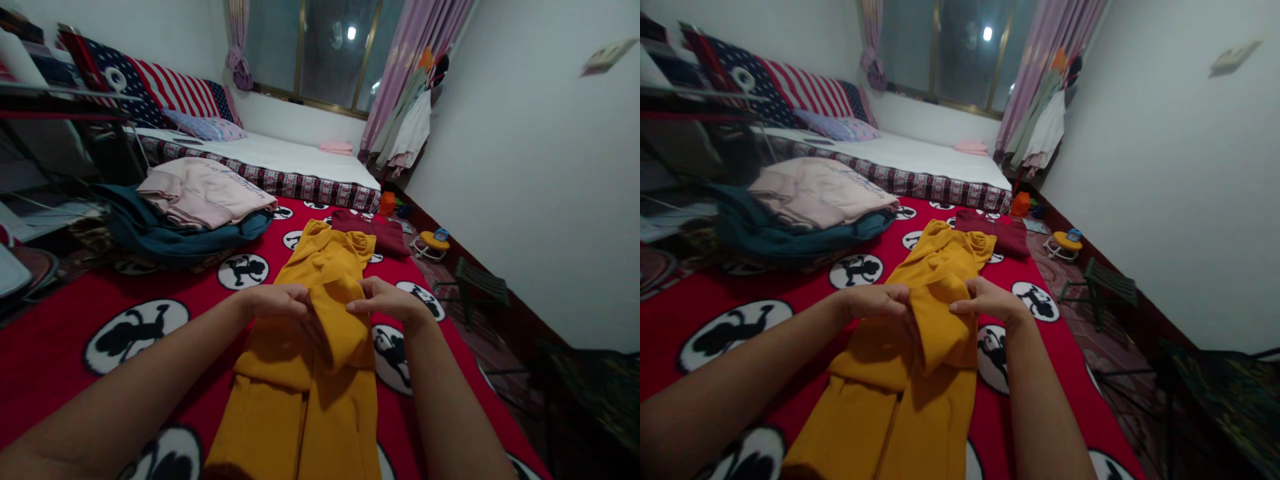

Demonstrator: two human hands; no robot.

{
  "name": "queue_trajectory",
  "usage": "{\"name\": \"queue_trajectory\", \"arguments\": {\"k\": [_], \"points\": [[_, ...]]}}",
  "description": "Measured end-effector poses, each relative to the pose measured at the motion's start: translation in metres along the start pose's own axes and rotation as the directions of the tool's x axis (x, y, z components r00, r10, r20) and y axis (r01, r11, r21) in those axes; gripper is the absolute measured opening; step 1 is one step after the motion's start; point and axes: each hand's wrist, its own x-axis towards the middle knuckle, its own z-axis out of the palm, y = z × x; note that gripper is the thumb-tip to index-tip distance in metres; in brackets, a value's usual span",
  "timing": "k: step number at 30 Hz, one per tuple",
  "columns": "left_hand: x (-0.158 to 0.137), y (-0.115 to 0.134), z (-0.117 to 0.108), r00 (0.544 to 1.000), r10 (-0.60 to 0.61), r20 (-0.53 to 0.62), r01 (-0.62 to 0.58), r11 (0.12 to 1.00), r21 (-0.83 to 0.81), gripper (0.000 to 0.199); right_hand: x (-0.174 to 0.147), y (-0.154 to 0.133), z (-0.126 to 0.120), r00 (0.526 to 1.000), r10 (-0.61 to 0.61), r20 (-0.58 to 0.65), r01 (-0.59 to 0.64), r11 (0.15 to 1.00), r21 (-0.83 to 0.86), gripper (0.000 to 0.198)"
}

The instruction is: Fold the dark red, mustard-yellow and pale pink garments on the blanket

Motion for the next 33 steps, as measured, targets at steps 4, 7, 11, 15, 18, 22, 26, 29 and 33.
{"name": "queue_trajectory", "arguments": {"k": [4,7,11,15,18,22,26,29,33], "points": [[0.003,0.003,-0.006,0.975,-0.14,-0.173,0.107,0.976,-0.19,0.059,0.01,0.024,-0.013,0.993,0.103,-0.065,-0.112,0.981,-0.159,0.045],[0.008,0.008,0.007,0.927,-0.147,-0.344,0.126,0.989,-0.083,0.087,0.01,0.023,-0.012,0.974,0.094,-0.207,-0.142,0.962,-0.231,0.052],[0.01,0.018,0.044,0.939,0.044,-0.342,0.108,0.905,0.412,0.109,0.003,0.014,-0.013,0.962,0.077,-0.262,-0.133,0.97,-0.205,0.076],[0.007,0.024,0.068,0.971,0.155,-0.18,0.02,0.702,0.712,0.052,-0.004,0.007,-0.017,0.988,0.005,-0.152,-0.047,0.96,-0.275,0.059],[0.004,0.027,0.063,0.994,0.036,-0.101,0.044,0.724,0.688,0.03,-0.009,0.003,-0.017,0.997,0.045,-0.057,-0.06,0.957,-0.284,0.037],[-0.006,0.037,0.043,0.99,-0.117,0.084,0.051,0.831,0.554,0.021,-0.016,-0.002,-0.015,0.989,0.141,0.041,-0.128,0.966,-0.223,0.033],[-0.016,0.048,0.039,0.945,-0.31,0.104,0.219,0.837,0.502,0.033,-0.016,-0.004,-0.013,0.979,0.205,0.0,-0.196,0.937,-0.289,0.03],[-0.014,0.05,0.046,0.964,-0.246,-0.099,0.256,0.765,0.591,0.032,-0.008,-0.002,-0.008,0.981,0.158,-0.108,-0.188,0.909,-0.373,0.023],[0.006,0.029,0.043,0.864,0.3,-0.404,0.169,0.582,0.795,0.033,0.009,0.007,0.004,0.987,0.122,-0.102,-0.152,0.912,-0.38,0.013]]}}
